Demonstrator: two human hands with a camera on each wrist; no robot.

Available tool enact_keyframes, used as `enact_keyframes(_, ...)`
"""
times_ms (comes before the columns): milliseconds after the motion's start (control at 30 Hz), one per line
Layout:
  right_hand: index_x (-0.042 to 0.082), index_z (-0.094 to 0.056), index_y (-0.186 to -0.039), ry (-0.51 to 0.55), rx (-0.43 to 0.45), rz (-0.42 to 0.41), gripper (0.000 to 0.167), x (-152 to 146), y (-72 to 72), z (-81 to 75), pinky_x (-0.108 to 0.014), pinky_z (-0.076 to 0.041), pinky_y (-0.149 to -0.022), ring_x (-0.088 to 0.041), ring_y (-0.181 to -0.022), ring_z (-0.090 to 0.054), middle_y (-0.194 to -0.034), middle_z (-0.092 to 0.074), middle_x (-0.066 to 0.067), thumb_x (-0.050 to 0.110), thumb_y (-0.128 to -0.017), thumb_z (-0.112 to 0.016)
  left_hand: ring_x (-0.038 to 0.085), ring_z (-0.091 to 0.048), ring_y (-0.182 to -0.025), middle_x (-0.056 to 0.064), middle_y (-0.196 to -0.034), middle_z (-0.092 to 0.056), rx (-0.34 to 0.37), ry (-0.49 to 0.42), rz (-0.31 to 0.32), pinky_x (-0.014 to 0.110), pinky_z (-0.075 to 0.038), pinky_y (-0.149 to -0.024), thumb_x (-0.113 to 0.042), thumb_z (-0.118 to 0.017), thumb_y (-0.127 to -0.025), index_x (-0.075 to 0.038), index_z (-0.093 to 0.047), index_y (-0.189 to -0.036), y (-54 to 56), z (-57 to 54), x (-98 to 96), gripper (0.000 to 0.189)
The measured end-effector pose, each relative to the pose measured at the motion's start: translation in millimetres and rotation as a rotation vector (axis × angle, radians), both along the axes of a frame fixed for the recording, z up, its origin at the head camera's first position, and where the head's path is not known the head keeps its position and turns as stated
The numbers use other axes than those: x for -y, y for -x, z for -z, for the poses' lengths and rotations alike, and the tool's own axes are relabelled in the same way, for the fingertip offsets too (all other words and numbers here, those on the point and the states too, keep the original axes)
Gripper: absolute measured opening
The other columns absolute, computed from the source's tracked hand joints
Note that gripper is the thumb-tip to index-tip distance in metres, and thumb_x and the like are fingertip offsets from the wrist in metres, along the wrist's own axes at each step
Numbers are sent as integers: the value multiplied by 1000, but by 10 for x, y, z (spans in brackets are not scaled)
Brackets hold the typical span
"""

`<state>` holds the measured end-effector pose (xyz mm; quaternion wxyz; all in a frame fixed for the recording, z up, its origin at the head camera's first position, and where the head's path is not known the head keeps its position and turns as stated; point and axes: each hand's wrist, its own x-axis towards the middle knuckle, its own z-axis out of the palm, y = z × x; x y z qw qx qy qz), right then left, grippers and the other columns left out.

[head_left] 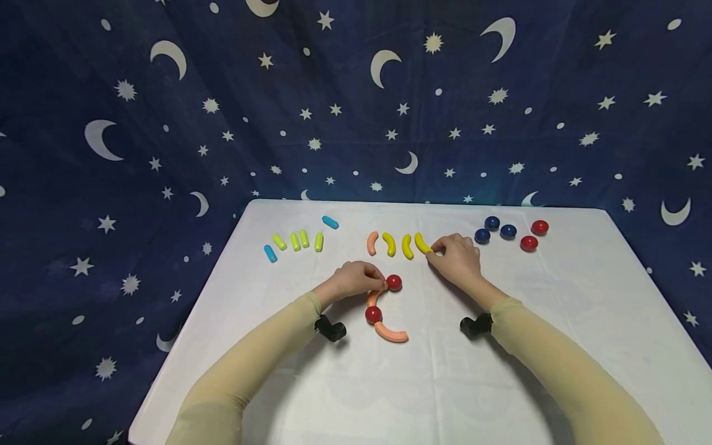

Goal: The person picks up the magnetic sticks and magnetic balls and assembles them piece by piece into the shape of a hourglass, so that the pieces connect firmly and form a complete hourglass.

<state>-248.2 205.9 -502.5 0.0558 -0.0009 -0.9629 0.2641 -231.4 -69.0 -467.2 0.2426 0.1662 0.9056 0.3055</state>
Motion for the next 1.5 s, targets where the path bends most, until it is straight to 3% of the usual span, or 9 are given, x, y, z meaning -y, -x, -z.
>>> enact_keyframes(267,6,-74,-102,-37,35,-72,27,-348,-401,-56,-54,-37,-86,-36,-105,-50,-111,-63,-16,29,-87,-72,17,-56,-91,-8,-91,-67,5,5,3,34,-42,-81,-41,-71,-95,-23,-77,-100,-21,-26,2,20)
enact_keyframes(400,7,-73,-106,-30,33,-76,32,-438,-494,-49,-55,-36,-90,-37,-108,-49,-115,-62,-16,31,-86,-77,17,-56,-90,-8,-91,-67,3,1,-1,33,-42,-80,-41,-71,-94,-23,-77,-100,-14,-20,3,19)
enact_keyframes(600,8,-72,-107,-5,21,-81,40,-377,-428,14,-55,-34,-91,-36,-111,-47,-116,-62,-14,38,-83,-84,16,-56,-90,-8,-90,-68,5,-5,-3,33,-42,-80,-42,-71,-94,-24,-77,-100,-6,2,-3,19)
enact_keyframes(867,8,-77,-101,46,19,-82,29,-337,-410,26,-55,-33,-93,-37,-114,-46,-115,-63,-15,36,-91,-74,16,-56,-90,-10,-88,-69,0,-12,4,34,-40,-80,-40,-72,-94,-24,-78,-101,-3,23,-5,19)
enact_keyframes(1167,5,-75,-118,67,-25,-74,34,-413,-401,-9,-52,-38,-90,-35,-107,-51,-113,-66,-15,32,-99,-68,15,-56,-87,-8,-87,-68,1,-21,-5,31,-41,-76,-38,-71,-94,-22,-78,-102,-1,-4,2,19)
enact_keyframes(1500,6,-76,-118,14,-15,-45,35,-417,-297,-14,-52,-40,-88,-36,-105,-54,-111,-67,-16,33,-98,-67,14,-56,-86,-11,-87,-68,-37,-6,18,32,-40,-79,-39,-71,-93,-24,-78,-101,15,21,2,19)
